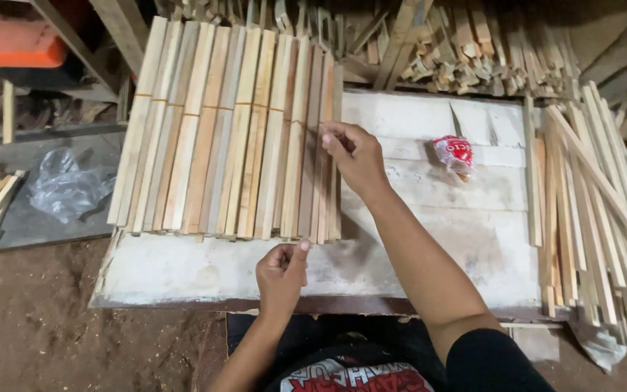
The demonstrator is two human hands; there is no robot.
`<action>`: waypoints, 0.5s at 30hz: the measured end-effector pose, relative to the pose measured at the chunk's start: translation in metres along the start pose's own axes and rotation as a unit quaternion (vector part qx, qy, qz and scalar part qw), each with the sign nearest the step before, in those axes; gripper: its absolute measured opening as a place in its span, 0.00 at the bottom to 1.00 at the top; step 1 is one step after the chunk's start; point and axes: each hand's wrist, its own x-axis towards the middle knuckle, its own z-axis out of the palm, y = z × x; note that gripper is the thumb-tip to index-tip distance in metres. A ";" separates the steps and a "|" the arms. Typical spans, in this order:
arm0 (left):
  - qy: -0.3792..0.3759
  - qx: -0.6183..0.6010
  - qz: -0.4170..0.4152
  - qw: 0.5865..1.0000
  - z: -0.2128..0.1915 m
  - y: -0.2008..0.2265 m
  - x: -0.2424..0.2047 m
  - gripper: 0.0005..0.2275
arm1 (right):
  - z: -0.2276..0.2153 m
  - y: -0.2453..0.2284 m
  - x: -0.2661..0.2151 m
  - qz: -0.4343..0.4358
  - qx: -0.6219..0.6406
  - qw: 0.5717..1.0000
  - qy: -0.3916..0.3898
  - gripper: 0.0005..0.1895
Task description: Picking up thin wooden sticks from a pile and aligning them into a bundle secured by rubber bands.
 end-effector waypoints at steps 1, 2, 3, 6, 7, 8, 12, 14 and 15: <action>-0.011 0.003 -0.003 1.000 0.001 0.003 -0.006 0.15 | -0.020 0.004 -0.013 0.006 -0.004 1.000 0.009 0.11; -0.045 -0.019 0.015 0.999 0.002 0.007 -0.011 0.18 | -0.038 0.007 -0.025 0.014 -0.030 0.999 0.006 0.11; -0.079 -0.041 0.032 0.995 0.003 0.010 -0.016 0.22 | -0.056 0.010 -0.038 0.021 -0.055 0.998 0.003 0.13; -0.149 0.023 0.075 0.986 0.016 -0.001 -0.022 0.24 | -0.129 0.037 -0.081 -0.009 -0.141 0.985 0.096 0.12; -0.154 0.023 0.074 0.985 0.024 -0.004 -0.020 0.24 | -0.155 0.043 -0.094 -0.007 -0.144 0.985 0.098 0.12; -0.189 0.039 0.120 0.974 0.031 -0.008 -0.019 0.24 | -0.181 0.049 -0.108 0.029 -0.245 0.957 0.155 0.12; -0.304 0.049 0.141 0.941 0.071 -0.001 -0.021 0.22 | -0.264 0.063 -0.156 0.134 -0.521 0.804 0.252 0.16; -0.337 0.077 0.139 0.928 0.099 -0.002 -0.018 0.21 | -0.280 0.025 -0.151 0.201 -0.370 0.827 0.372 0.14; -0.366 0.106 0.135 0.915 0.113 -0.002 -0.016 0.20 | -0.289 0.006 -0.149 0.259 -0.199 0.819 0.471 0.13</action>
